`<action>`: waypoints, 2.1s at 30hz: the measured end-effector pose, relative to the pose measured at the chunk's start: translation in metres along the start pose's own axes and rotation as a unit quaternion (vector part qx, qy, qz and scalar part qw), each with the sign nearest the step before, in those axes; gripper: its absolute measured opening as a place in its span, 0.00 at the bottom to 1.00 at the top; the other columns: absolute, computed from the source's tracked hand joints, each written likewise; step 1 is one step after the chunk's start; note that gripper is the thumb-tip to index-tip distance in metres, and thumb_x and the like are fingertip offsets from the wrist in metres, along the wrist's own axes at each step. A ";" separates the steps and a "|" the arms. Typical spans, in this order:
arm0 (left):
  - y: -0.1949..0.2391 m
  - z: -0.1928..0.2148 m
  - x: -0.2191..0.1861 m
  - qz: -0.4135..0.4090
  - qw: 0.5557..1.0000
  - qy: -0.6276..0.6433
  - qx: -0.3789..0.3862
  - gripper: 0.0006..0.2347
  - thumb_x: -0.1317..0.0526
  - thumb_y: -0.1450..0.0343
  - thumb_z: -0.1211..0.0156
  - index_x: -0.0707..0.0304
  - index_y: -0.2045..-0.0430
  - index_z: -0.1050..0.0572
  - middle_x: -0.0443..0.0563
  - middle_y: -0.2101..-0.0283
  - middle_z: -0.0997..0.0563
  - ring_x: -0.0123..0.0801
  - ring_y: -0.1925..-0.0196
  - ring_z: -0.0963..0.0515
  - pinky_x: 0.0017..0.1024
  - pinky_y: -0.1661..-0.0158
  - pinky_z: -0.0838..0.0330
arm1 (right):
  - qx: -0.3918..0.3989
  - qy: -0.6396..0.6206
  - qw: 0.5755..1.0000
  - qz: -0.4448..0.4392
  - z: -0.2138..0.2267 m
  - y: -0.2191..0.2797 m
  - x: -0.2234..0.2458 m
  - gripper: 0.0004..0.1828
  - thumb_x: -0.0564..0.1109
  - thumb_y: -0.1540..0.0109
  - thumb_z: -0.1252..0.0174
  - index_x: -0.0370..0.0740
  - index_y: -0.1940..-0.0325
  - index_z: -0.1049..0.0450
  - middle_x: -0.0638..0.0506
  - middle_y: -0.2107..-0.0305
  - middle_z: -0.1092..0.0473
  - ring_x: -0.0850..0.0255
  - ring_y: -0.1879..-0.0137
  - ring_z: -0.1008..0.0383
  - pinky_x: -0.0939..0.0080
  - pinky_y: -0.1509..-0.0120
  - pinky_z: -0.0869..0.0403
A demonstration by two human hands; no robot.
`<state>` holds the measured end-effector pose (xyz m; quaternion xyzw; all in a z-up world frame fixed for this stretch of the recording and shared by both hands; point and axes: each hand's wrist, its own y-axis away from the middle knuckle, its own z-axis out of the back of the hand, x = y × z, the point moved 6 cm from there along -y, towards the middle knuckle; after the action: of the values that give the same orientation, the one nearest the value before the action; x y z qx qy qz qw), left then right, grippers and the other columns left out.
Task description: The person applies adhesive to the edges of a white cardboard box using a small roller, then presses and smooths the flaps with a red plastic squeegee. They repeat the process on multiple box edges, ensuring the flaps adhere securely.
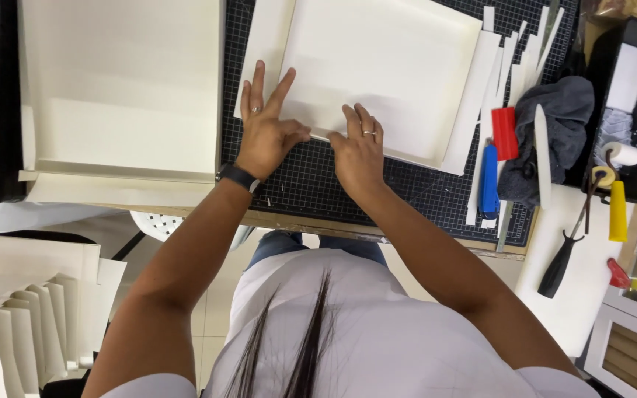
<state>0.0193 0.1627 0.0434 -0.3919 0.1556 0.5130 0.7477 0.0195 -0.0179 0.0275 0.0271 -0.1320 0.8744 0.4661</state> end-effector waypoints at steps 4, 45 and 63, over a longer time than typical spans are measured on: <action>-0.005 -0.008 0.013 0.025 0.999 -0.014 0.036 0.06 0.58 0.34 0.20 0.42 0.78 0.15 0.56 0.23 0.44 0.66 0.23 0.69 0.68 0.28 0.72 | -0.088 -0.042 0.995 0.020 0.020 -0.011 0.023 0.12 0.43 0.38 0.29 0.45 0.50 0.18 0.42 0.36 0.37 0.42 0.30 0.40 0.38 0.31 0.37; -0.003 0.001 0.030 -0.161 0.962 -0.207 0.078 0.04 0.56 0.26 0.31 0.48 0.70 0.19 0.38 0.71 0.20 0.29 0.56 0.22 0.33 0.44 0.37 | -0.140 0.077 0.985 -0.063 0.071 0.136 -0.155 0.09 0.48 0.38 0.28 0.49 0.58 0.21 0.48 0.40 0.35 0.42 0.32 0.37 0.41 0.32 0.36; -0.003 0.011 0.031 -0.194 0.913 -0.324 0.156 0.14 0.48 0.20 0.50 0.39 0.42 0.23 0.36 0.65 0.15 0.26 0.50 0.23 0.31 0.39 0.37 | -0.063 0.172 0.983 -0.019 0.069 0.120 -0.151 0.08 0.52 0.38 0.32 0.53 0.58 0.23 0.43 0.42 0.30 0.41 0.29 0.35 0.39 0.33 0.34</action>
<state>0.0336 0.1904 0.0322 -0.1054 -0.0960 0.4263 0.8933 0.0008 -0.2217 0.0433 -0.1506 -0.1046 0.8470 0.4990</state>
